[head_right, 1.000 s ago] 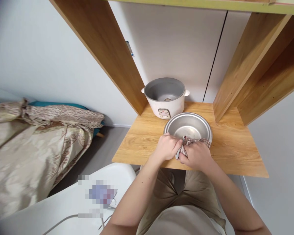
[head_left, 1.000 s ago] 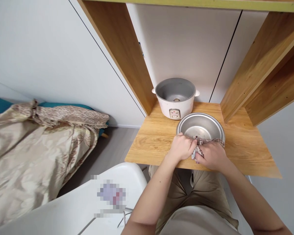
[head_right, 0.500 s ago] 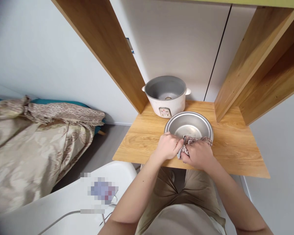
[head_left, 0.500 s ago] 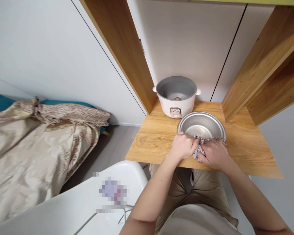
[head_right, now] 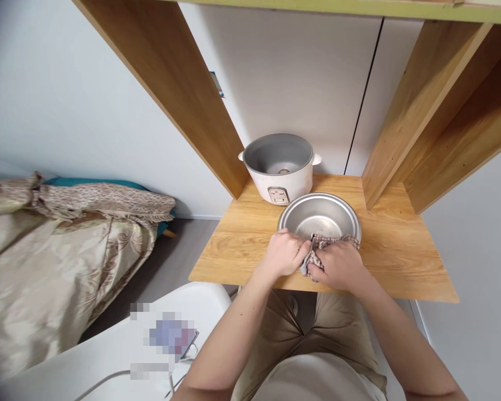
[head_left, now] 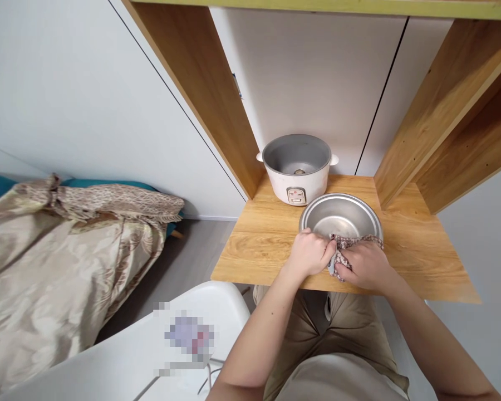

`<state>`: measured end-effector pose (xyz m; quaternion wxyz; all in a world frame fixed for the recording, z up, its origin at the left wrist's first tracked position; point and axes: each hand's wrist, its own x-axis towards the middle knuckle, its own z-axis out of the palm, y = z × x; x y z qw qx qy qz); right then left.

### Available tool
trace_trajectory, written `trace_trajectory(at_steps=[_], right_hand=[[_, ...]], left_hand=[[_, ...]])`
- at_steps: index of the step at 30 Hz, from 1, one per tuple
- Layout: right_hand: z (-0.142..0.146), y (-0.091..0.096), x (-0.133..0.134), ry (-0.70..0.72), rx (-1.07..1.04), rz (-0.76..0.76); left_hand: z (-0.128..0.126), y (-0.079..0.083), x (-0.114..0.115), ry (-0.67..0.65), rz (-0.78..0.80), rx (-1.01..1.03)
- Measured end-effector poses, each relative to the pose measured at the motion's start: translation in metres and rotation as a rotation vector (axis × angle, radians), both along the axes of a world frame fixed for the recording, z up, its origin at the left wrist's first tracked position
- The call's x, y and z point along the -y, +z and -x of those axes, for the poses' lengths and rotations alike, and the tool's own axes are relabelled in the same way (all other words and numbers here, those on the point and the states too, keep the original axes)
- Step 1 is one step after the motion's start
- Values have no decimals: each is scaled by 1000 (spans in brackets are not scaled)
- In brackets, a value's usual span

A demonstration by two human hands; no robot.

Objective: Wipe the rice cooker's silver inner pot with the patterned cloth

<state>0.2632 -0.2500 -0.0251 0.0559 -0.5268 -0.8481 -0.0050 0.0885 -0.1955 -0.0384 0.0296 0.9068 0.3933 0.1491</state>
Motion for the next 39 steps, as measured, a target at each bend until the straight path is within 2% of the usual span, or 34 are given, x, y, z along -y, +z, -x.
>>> trace_trajectory(at_steps=[7,11,15,24,30,39], right_hand=[[15,-6,2,-83,-10,-26],[3,-4,0,8,-5,-4],[-8,-5,-4,83,-18,-4],[3,-9,2,-42,-32,-52],[10,-5,2,-97,-11,6],[28,-2,4,-211,-8,44]], left_hand=[[1,2,1,16,-11,-24],[2,2,0,-24,-13,-16],[2,0,0,-9,-14,-9],[2,-1,-1,-9,-21,23],[3,0,-3,-78,-70,14],[6,-2,-4,-86,-43,103]])
